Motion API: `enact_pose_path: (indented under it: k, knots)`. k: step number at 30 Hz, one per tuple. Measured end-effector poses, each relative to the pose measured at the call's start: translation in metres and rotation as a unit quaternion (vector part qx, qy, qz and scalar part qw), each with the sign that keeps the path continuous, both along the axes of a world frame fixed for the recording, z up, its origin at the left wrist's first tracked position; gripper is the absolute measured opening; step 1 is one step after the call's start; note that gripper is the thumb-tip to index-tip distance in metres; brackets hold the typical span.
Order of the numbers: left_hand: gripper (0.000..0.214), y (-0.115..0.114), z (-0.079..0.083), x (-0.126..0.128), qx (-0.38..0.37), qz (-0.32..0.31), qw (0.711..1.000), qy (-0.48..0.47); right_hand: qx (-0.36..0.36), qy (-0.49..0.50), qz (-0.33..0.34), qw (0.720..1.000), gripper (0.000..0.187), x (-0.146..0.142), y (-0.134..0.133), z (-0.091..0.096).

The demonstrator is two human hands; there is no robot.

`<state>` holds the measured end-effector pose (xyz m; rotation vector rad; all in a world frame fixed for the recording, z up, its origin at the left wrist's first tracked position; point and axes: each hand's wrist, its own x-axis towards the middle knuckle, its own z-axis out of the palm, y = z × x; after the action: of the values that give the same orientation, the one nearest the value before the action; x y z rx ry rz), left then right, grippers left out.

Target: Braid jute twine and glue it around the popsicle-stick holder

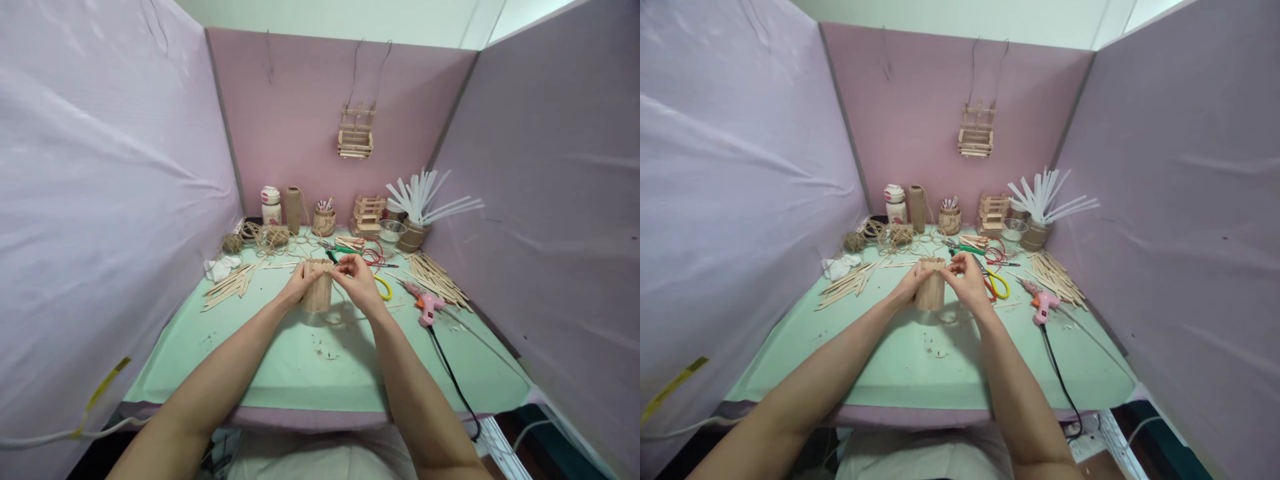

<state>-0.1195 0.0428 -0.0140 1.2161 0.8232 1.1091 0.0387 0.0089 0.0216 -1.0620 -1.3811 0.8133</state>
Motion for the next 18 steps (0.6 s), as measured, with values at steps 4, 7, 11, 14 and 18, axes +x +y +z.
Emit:
enact_pose_path:
  k: [4, 7, 11, 14, 18]
  knots:
    - [0.060, -0.0004, 0.0015, -0.0013, -0.009, -0.027, 0.999, -0.018, -0.001, 0.008, 0.014, 1.000, 0.036, 0.0014, 0.0018, -0.0020]
    - [0.057, -0.0012, 0.0032, -0.0016, -0.005, -0.035, 0.999, -0.014, -0.001, 0.008, 0.019, 1.000, 0.036, 0.0020, 0.0023, -0.0032]
    - [0.054, -0.0012, 0.0034, -0.0012, -0.008, -0.039, 0.999, -0.008, -0.001, 0.004, 0.015, 1.000, 0.035, 0.0023, 0.0027, -0.0041]
    - [0.055, -0.0004, 0.0022, -0.0008, -0.018, -0.035, 0.999, -0.010, 0.000, 0.006, 0.014, 1.000, 0.035, 0.0023, 0.0031, -0.0045]
    - [0.052, 0.0004, 0.0010, -0.0009, -0.037, -0.042, 0.998, -0.018, -0.009, 0.014, 0.016, 1.000, 0.035, 0.0020, 0.0032, -0.0039]
